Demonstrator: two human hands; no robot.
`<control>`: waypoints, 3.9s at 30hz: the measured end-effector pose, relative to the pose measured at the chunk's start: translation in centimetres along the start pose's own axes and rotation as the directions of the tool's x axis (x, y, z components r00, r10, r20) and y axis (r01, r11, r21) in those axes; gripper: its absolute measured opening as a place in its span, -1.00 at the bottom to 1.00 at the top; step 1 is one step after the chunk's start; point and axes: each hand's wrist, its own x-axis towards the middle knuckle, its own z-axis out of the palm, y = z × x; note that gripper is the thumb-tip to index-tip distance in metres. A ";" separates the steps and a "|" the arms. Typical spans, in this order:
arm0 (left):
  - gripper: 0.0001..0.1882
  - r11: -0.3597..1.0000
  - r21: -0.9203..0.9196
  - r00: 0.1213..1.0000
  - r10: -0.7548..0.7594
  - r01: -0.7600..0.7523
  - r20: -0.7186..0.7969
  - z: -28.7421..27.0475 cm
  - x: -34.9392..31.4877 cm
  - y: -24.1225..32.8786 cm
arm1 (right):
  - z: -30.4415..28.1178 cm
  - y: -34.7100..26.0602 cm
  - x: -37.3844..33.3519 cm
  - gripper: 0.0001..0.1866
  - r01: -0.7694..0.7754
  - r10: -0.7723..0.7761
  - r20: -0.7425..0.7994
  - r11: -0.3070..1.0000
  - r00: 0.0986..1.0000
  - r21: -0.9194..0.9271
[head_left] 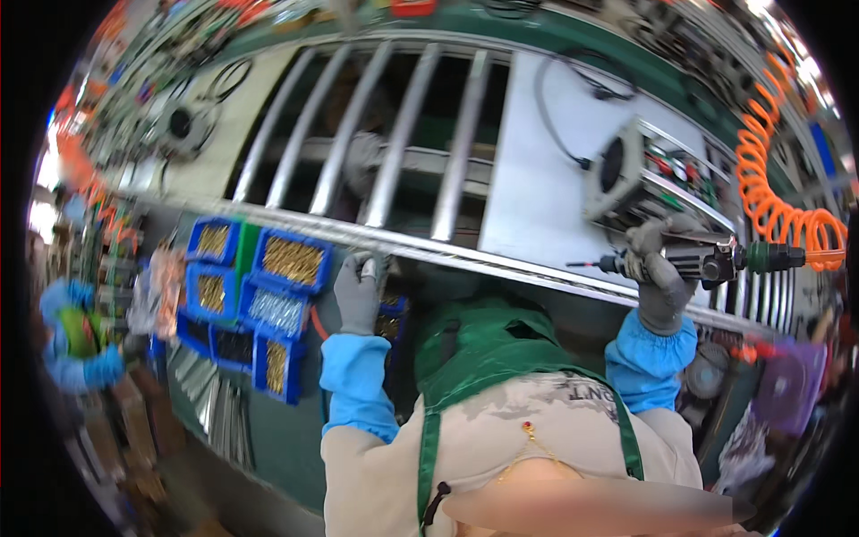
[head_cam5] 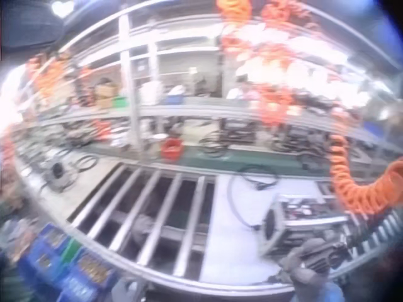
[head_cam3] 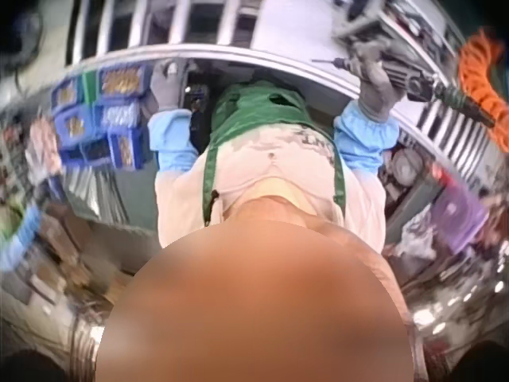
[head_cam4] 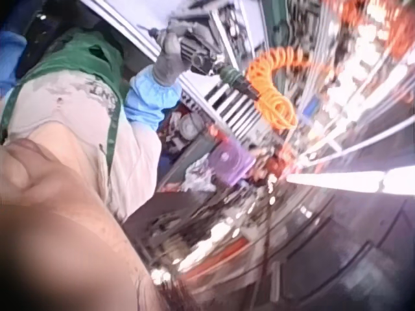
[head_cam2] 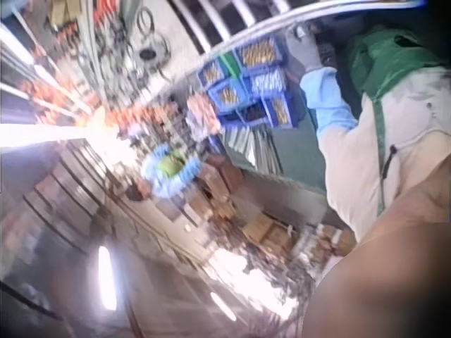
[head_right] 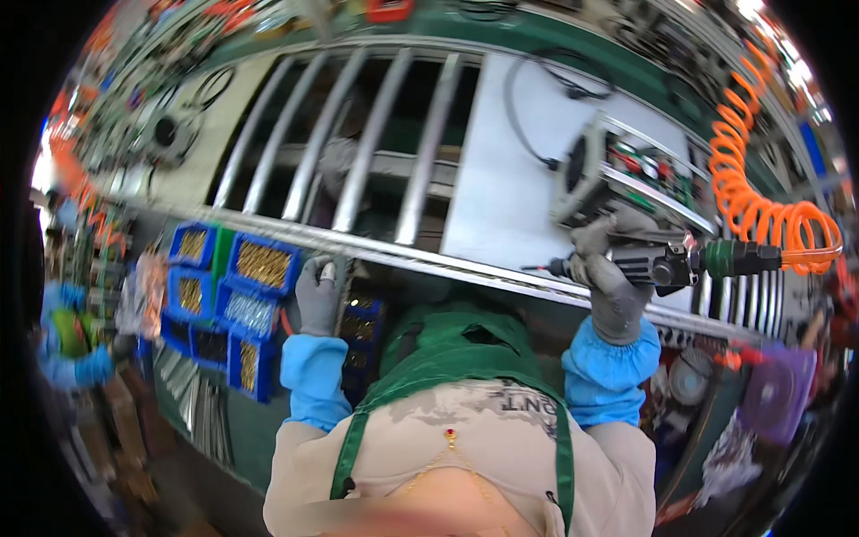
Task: Assembling and fastening internal components of a power supply unit using a pneumatic screwdriver on an assembly line.
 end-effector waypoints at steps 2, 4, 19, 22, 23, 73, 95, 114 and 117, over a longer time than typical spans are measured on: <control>-0.85 0.878 -0.410 0.945 -0.122 0.246 0.305 4.0 0.1 7.3 | -1.2 -2.2 1.1 -0.53 0.115 -0.124 0.073 0.987 0.990 0.112; -0.79 0.739 -0.550 0.821 -0.007 0.389 0.571 9.0 -0.6 12.1 | -2.8 -3.7 1.9 -0.55 0.248 -0.251 0.020 0.962 0.968 0.111; -0.72 0.315 -0.582 0.516 0.271 0.750 0.812 31.5 -8.2 31.3 | -21.9 -12.0 6.7 -0.52 0.388 -0.388 -0.077 0.844 0.918 0.371; -0.70 0.336 -0.606 0.545 0.264 0.721 0.796 33.6 -9.3 32.8 | -24.5 -12.2 7.3 -0.52 0.390 -0.391 -0.080 0.837 0.917 0.384; -0.69 0.359 -0.627 0.568 0.265 0.692 0.779 34.2 -9.6 33.2 | -25.2 -12.3 7.5 -0.52 0.389 -0.389 -0.084 0.834 0.918 0.392; -0.67 0.733 0.222 0.648 -0.365 0.643 -0.669 -3.2 -1.4 -7.9 | -22.4 -9.8 9.9 -0.48 0.279 -0.259 -0.106 0.914 0.960 0.293; -0.77 0.319 -0.824 0.776 0.298 0.468 0.556 23.6 -3.3 26.1 | -16.3 -11.1 10.4 -0.54 0.275 -0.347 0.013 0.765 0.938 0.582; -0.77 0.693 -0.630 0.590 0.359 0.350 0.723 34.3 -6.5 35.3 | -27.3 -12.2 11.4 -0.52 0.308 -0.367 0.031 0.821 0.930 0.481; -0.77 0.806 -0.570 0.553 0.406 0.157 0.727 35.5 -6.3 35.8 | -28.9 -12.3 12.0 -0.52 0.306 -0.386 0.089 0.833 0.918 0.461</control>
